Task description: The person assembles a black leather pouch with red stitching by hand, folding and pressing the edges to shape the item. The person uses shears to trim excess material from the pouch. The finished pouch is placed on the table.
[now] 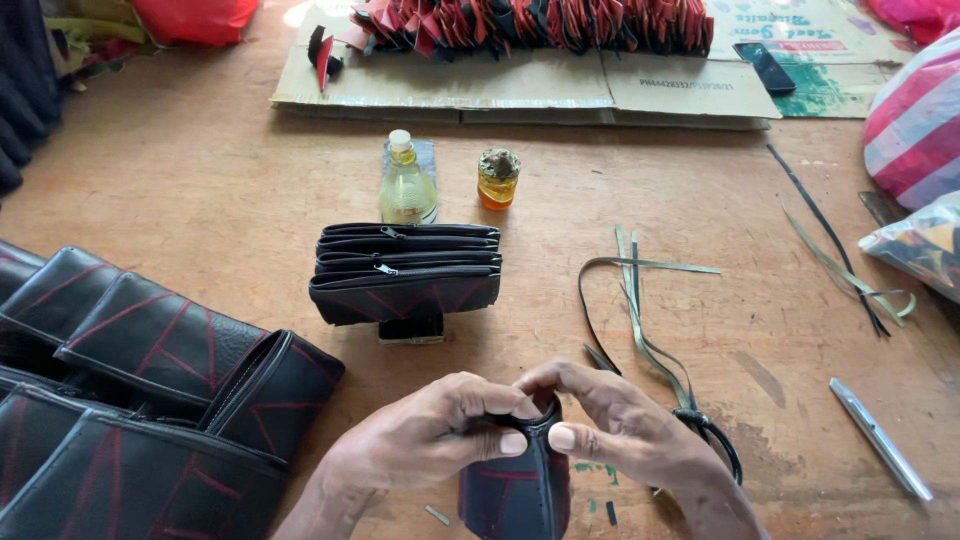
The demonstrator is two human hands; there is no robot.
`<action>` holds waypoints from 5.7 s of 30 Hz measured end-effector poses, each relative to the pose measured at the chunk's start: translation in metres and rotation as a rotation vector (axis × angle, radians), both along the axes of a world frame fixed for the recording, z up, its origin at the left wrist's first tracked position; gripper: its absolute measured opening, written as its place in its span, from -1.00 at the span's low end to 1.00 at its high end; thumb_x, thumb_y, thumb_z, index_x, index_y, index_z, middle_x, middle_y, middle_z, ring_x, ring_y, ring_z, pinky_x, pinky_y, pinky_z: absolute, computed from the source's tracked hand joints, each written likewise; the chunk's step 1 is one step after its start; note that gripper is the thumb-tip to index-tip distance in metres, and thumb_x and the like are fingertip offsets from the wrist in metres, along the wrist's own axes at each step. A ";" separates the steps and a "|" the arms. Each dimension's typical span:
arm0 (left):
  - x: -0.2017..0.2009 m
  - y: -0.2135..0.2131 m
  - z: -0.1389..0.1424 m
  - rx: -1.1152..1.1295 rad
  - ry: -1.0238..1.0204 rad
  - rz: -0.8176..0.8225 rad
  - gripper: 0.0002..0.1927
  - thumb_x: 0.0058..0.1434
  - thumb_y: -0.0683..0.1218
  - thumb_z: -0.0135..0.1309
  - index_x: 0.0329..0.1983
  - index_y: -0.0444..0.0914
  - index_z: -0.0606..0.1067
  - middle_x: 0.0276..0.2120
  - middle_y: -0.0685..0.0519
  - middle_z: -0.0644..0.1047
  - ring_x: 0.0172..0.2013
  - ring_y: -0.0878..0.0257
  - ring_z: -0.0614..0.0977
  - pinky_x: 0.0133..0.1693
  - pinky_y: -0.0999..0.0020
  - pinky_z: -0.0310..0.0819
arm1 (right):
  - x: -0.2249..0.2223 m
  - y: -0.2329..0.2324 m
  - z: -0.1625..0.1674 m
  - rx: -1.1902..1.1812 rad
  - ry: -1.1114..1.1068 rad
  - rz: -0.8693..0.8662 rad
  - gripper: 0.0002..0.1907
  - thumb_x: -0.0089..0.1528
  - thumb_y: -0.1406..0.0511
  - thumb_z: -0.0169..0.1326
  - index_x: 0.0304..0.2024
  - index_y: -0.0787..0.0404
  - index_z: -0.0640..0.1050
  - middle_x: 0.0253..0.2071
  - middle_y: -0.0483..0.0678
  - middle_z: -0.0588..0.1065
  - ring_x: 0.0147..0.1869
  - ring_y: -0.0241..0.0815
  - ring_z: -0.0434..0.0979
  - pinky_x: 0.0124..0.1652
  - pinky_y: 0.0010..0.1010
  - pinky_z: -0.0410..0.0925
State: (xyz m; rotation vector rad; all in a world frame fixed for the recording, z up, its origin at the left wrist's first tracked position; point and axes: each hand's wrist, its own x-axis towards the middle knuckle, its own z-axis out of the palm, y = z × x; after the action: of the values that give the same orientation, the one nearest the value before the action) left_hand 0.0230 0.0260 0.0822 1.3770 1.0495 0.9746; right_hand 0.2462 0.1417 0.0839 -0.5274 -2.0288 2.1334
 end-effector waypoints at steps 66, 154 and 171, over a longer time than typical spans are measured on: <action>0.034 -0.023 -0.042 -0.373 -0.957 0.508 -0.55 0.17 -0.08 0.17 0.12 -0.36 0.51 -0.13 -0.07 0.65 -0.23 0.30 0.71 -0.18 0.28 0.67 | -0.009 -0.042 -0.024 0.310 -0.114 -0.458 -0.31 0.14 0.06 0.26 0.18 0.28 0.36 0.04 0.05 0.50 0.22 -0.16 0.46 0.24 -0.27 0.26; -0.017 0.033 -0.042 -0.291 -0.020 0.319 -0.81 0.01 -0.22 0.24 -0.30 -0.37 0.70 -0.49 0.06 0.66 -0.43 0.41 0.60 -0.31 0.50 0.52 | -0.049 0.019 -0.010 0.582 -0.356 -0.043 -0.75 0.25 0.17 0.11 -0.32 0.22 0.62 -0.56 -0.12 0.53 -0.49 -0.29 0.48 -0.44 -0.36 0.38; -0.023 0.022 -0.017 -0.113 0.003 0.020 -0.55 -0.01 -0.08 0.39 -0.14 -0.26 0.43 -0.35 0.16 0.48 -0.27 0.42 0.51 -0.23 0.46 0.44 | -0.023 0.018 -0.003 0.498 -0.171 0.078 -0.46 0.12 0.03 0.29 -0.02 0.21 0.47 -0.08 -0.05 0.51 0.12 -0.17 0.49 0.14 -0.25 0.35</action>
State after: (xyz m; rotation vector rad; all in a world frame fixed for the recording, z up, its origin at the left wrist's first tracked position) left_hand 0.0001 0.0483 0.0648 1.2778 1.1058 0.9138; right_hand 0.2231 0.1600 0.0808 -0.5700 -2.5901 1.5641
